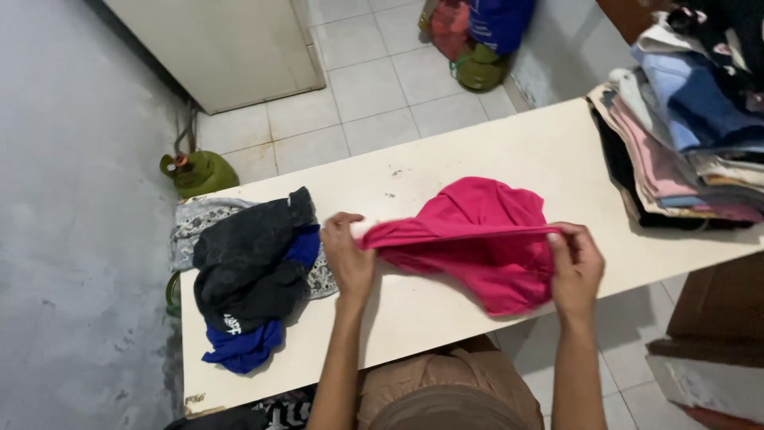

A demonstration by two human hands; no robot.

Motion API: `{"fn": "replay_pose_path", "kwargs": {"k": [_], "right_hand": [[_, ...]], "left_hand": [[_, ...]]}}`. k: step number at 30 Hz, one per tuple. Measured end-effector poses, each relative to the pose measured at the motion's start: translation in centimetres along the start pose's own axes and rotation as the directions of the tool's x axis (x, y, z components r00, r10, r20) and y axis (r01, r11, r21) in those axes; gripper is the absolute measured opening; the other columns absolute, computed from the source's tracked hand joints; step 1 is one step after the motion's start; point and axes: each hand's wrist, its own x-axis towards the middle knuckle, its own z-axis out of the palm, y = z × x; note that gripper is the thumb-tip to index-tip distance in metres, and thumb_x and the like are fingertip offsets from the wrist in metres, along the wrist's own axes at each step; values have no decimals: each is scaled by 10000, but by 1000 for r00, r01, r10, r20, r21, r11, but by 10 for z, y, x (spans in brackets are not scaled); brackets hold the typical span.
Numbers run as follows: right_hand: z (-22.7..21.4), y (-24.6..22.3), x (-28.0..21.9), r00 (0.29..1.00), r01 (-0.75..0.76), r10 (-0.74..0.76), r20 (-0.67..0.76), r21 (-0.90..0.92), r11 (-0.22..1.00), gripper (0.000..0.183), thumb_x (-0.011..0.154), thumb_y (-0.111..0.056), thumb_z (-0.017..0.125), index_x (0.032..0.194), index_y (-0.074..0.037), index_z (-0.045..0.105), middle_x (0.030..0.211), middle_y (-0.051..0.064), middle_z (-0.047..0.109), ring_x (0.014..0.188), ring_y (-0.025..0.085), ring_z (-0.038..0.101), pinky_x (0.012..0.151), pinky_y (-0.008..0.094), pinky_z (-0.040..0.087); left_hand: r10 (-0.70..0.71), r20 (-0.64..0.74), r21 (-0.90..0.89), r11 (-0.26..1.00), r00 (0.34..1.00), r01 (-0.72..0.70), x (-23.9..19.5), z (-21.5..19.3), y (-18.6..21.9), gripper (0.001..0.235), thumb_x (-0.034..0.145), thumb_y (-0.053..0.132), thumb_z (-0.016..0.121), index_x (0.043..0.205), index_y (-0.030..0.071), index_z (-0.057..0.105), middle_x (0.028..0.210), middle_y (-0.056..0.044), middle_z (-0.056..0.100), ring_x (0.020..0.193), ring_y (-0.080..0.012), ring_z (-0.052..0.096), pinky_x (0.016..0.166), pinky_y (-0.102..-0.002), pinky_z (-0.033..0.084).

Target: Folding various garments including a black t-shirt and a pink top on a white surface.

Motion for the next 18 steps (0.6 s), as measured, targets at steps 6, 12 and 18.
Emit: {"fn": "replay_pose_path", "kwargs": {"k": [6,12,18], "right_hand": [[25,-8,20,949,-145,146,281,-26,989,264,1009,-155,673,1223,-1,687,1031,265,699,1076,372,665,980,509,491],[70,-63,17,829,102,-58,556,-47,994,735,753,-244,878,1407,-70,591,1244,256,617,1230,461,575,1092,580,402],[81,-36,0,848,73,-35,529,-51,996,199,919,-125,699,1105,-58,678,947,185,725,996,367,721,899,479,531]], "left_hand": [[-220,179,-473,835,959,280,10,28,-24,387,796,-77,679,1159,42,615,1137,-209,620,962,-315,681,840,-377,594],[-85,336,-568,776,938,274,-8,55,34,215,902,36,676,1110,94,676,1105,-138,687,1014,-265,675,894,-393,576],[-64,317,-496,839,946,223,-9,53,50,286,808,37,747,1072,135,698,1016,-50,630,815,-152,631,766,-299,576]]}}
